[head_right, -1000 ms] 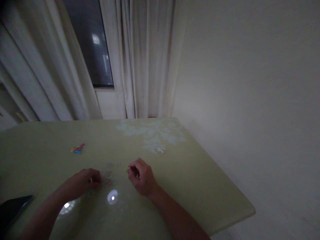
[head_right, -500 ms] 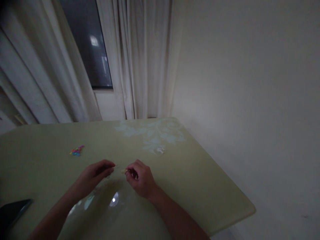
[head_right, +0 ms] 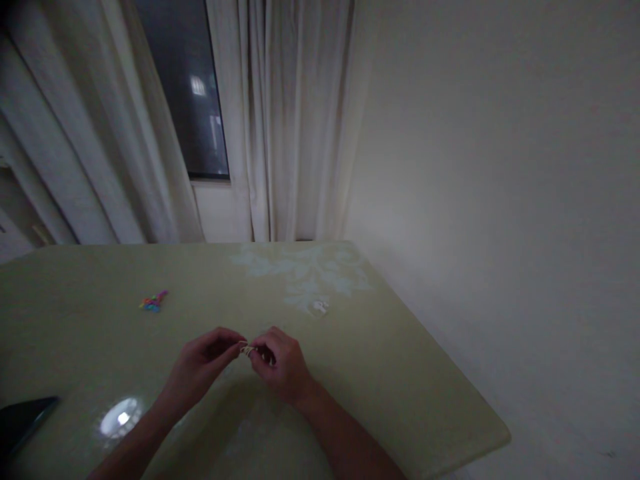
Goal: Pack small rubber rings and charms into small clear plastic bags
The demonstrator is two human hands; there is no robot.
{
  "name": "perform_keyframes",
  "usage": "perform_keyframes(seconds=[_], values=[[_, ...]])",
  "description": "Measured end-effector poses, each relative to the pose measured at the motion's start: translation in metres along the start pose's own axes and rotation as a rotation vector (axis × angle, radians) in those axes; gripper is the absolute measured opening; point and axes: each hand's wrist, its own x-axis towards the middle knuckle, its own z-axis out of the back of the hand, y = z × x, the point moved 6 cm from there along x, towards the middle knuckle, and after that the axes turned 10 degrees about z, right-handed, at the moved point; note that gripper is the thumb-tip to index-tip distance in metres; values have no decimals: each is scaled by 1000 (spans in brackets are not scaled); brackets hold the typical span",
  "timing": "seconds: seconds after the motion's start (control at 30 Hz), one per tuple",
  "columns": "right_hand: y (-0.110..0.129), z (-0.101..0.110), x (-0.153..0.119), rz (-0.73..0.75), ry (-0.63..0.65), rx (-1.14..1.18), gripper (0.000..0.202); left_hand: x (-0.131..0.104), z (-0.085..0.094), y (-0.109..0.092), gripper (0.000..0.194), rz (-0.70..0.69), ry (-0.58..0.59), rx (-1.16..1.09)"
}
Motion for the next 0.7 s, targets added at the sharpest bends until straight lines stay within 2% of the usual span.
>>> perform_keyframes(seconds=[0.13,0.23,0.43,0.7], values=[[-1,2,0,2,-20,-27,8,-2,-6,-4,21,14,149,2],[-1,3,0,19,-41,-41,8,-1,-5,-5,19,25,208,-2],[-3,4,0,27,-55,-36,7,0,-5,-7,16,5,229,-6],[1,6,2,44,-59,-38,13,0,0,-3,18,-7,190,-21]])
